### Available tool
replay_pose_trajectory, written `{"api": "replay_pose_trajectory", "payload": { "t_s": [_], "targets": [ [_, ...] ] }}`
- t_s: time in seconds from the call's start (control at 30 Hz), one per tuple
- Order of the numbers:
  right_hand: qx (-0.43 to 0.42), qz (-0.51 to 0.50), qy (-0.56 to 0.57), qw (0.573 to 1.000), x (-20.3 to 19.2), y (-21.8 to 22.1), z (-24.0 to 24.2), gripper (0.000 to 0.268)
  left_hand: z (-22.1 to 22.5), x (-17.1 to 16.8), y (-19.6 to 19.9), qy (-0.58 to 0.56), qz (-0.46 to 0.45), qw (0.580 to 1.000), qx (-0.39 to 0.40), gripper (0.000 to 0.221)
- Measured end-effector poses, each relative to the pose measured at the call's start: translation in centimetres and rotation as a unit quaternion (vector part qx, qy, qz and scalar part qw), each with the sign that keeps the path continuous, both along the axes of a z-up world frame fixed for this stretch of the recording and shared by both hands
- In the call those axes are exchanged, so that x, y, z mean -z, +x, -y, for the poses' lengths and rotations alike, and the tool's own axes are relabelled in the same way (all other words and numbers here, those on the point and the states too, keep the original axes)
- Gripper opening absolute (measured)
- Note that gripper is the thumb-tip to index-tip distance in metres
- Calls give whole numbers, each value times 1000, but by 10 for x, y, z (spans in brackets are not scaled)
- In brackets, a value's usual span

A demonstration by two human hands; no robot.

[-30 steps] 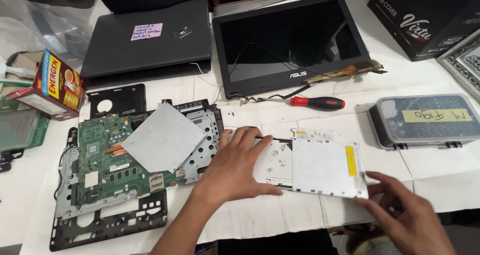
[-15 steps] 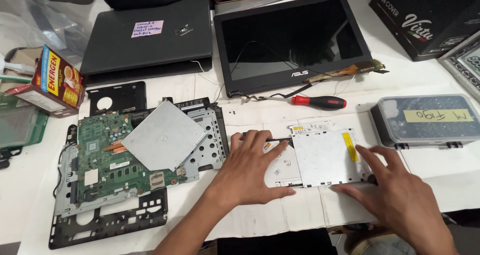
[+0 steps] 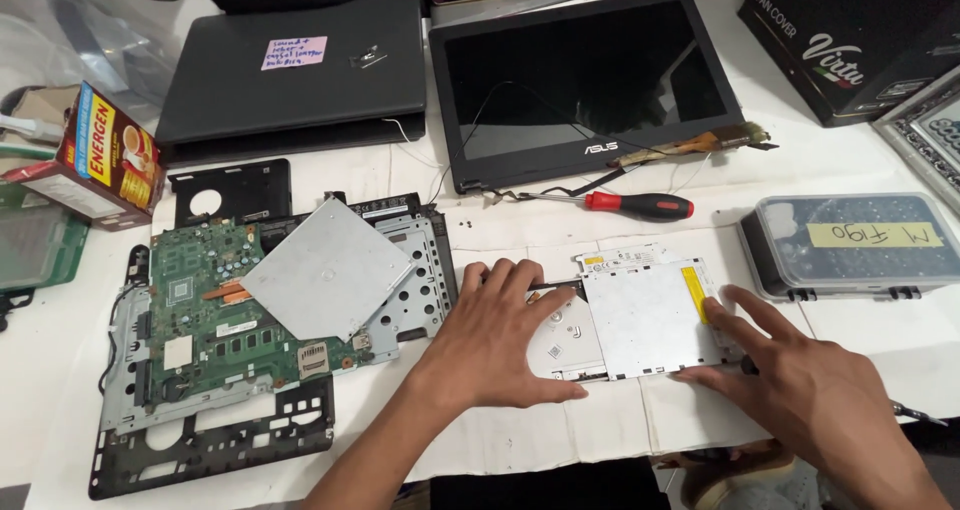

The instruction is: Removing screws and internal components from a laptop optical drive assembly using a screwdriver.

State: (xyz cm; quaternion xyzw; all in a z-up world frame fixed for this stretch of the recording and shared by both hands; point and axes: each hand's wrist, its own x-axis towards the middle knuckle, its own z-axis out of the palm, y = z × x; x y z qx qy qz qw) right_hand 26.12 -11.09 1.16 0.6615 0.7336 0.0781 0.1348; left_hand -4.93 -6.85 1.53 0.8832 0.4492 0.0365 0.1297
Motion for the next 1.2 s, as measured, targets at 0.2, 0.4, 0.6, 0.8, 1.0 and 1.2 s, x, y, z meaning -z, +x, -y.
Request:
{"api": "replay_pose_trajectory", "payload": {
  "t_s": [0.2, 0.4, 0.6, 0.8, 1.0, 1.2],
  "targets": [
    [94, 23, -100, 990, -8, -5, -4, 82, -6, -21, 4, -80, 21, 997, -2, 91],
    [70, 23, -63, 995, 6, 6, -4, 85, -37, -8, 13, -102, 76, 992, -16, 20],
    [101, 58, -80, 990, -1, 1, 1, 86, -44, -7, 11, -137, 120, 983, -29, 13],
    [173, 127, -203, 955, -20, 5, -4, 92, -39, 13, 4, -72, 135, 988, 18, 30],
    [-120, 191, -131, 965, 14, 75, 4, 86, -40, 14, 3, -75, 153, 985, 22, 25],
    [21, -472, 93, 876, -2, 97, -1, 37, -47, 15, 7, -102, 178, 979, -5, 19]
  ]
}}
